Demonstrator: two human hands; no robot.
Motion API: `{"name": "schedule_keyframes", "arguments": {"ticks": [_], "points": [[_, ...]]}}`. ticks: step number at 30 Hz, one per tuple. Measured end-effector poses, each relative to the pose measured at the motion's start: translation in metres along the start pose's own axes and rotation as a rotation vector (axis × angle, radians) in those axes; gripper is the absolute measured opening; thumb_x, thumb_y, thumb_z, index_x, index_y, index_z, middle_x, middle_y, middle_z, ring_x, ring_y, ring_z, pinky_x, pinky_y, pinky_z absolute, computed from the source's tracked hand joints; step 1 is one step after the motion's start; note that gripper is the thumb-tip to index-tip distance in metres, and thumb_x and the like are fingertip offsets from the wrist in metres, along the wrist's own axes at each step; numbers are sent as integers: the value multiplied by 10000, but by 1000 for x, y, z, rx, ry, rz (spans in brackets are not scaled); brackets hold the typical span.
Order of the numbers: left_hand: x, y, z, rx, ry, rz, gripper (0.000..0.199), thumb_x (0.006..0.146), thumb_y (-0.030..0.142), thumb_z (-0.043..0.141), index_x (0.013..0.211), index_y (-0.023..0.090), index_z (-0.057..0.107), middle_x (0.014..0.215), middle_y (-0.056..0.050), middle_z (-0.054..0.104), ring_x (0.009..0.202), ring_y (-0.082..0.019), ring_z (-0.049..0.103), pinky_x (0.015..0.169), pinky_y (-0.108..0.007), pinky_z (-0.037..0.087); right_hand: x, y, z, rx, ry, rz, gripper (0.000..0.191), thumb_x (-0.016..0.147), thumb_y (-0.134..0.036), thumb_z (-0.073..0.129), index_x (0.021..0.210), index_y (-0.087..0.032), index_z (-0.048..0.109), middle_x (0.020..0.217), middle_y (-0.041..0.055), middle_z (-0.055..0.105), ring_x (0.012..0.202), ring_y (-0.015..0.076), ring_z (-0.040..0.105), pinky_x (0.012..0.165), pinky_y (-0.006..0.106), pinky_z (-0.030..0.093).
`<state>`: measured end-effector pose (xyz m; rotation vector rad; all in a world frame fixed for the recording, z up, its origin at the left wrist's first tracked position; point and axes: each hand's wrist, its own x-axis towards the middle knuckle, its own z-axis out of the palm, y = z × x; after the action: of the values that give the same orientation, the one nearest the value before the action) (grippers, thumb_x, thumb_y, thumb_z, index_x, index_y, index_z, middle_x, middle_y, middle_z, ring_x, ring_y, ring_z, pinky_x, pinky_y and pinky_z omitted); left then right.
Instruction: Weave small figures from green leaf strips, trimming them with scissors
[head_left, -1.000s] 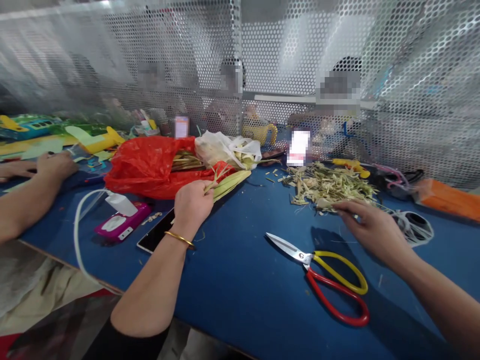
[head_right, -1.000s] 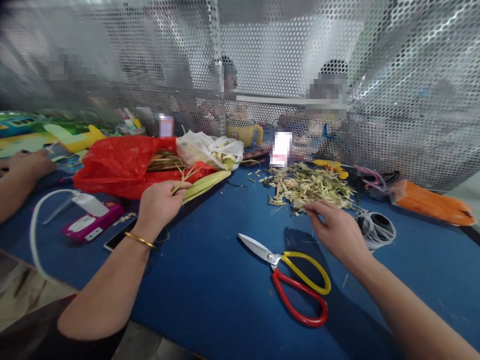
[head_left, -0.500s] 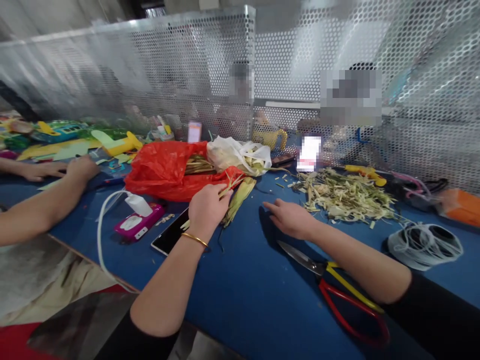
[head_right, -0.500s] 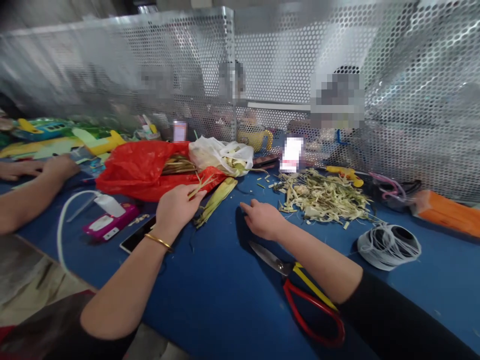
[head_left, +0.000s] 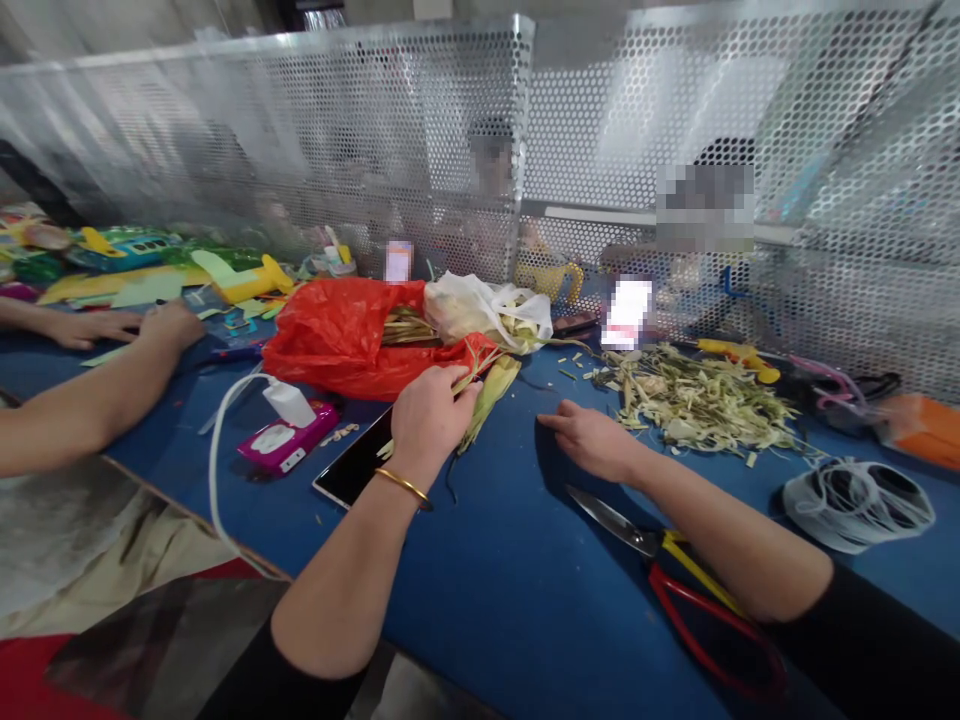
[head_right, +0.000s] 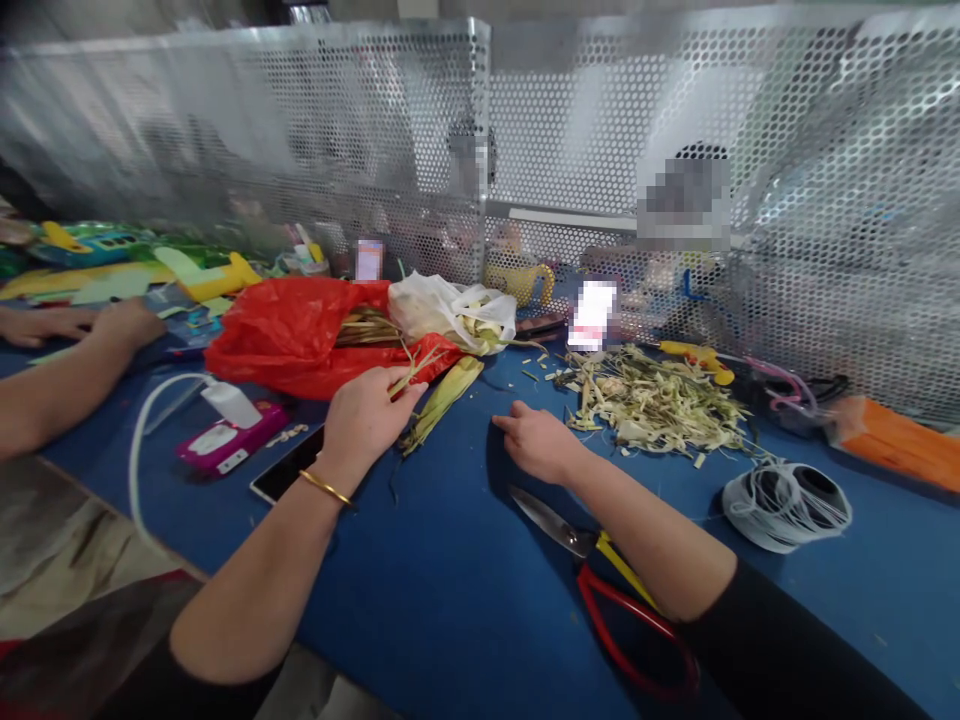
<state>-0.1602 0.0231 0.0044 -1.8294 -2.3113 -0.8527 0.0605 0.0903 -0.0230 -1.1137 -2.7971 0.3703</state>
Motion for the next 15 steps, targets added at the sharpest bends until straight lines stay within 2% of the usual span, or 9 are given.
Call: {"name": "schedule_keyframes", "arguments": {"ticks": [3,7,12,15], "points": [[0,0,0,-18,24,9,326,857,406,506,1059,226,688,936,-72,700,836,-217,628,692,-276,403,-4,12,-1,201,86,86,413,841,-104,393,1179,-150,626,1024,95,638,881,179,631,829,294,466],[0,-1,-1,-59,27,7,327,853,394,517,1070,214,684,950,-72,697,858,-217,626,710,-275,400,-1,23,4,504,195,237,324,836,-123,420,1037,-140,673,850,59,697,649,136,652,670,271,521],[0,-1,0,-35,18,-16,309,858,411,509,1036,236,691,901,-62,707,816,-212,628,671,-278,383,7,26,11,833,294,335,120,785,-214,613,834,-137,691,700,58,705,569,127,658,567,225,531],[0,1,-1,2,14,-8,296,862,413,504,1010,245,697,877,-51,710,788,-205,630,642,-275,372,7,26,11,960,334,382,116,751,-254,685,769,-139,685,670,64,704,544,123,655,544,215,531]]}}
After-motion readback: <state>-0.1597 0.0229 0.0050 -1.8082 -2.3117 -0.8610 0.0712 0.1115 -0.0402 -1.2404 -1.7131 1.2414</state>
